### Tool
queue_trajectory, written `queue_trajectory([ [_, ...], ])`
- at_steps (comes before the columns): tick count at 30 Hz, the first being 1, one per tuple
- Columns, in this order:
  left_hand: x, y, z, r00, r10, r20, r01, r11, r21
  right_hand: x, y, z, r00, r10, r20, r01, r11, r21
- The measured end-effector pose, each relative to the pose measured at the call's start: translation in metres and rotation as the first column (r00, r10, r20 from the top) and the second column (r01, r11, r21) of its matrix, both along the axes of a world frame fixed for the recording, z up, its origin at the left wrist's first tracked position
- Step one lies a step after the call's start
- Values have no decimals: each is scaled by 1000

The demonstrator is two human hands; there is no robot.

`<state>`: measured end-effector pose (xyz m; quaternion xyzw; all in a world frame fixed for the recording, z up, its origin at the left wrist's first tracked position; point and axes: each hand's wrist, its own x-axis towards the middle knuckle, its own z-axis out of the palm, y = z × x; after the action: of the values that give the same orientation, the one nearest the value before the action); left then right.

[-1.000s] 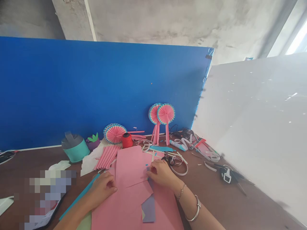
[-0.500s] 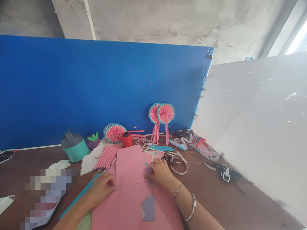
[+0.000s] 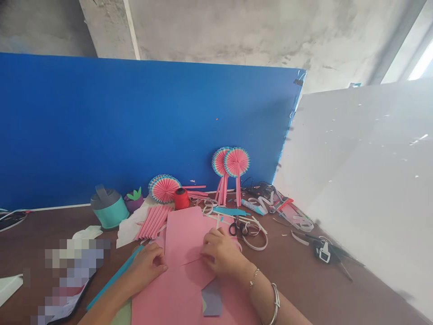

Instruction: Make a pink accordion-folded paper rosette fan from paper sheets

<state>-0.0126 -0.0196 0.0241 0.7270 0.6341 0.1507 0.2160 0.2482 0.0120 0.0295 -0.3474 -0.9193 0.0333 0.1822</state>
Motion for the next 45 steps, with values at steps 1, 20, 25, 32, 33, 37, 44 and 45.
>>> queue_trajectory([
  [1, 0, 0, 0, 1000, 3, 3, -3, 1000, 2, -3, -2, -1, 998, 40, 57, -41, 999, 23],
  [20, 23, -19, 9, 935, -308, 174, 310, 951, 13, -9, 15, -20, 783, -394, -481, 349, 919, -185],
  [25, 23, -24, 12, 904, -419, 83, 427, 881, -205, -2, 18, -16, 461, -533, -710, 345, 845, -409],
  [32, -5, -18, 18, 980, -192, 46, 197, 965, -172, 5, 18, -5, 274, -481, -833, 253, 871, -421],
  [33, -1, -19, 21, 986, -161, 43, 165, 978, -125, 1, 16, -5, 299, -450, -841, 224, 890, -396],
  [37, 39, -19, 34, 983, -152, 103, 132, 976, 175, -18, 4, -6, 399, -377, -836, 63, 921, -385],
  [44, 91, 5, 23, 982, -96, -166, 168, 849, 501, -31, -5, -16, 516, -357, -779, 40, 918, -395],
  [45, 89, 7, 20, 975, -98, -200, 191, 834, 518, -27, -6, -15, 579, -340, -741, 97, 931, -351],
])
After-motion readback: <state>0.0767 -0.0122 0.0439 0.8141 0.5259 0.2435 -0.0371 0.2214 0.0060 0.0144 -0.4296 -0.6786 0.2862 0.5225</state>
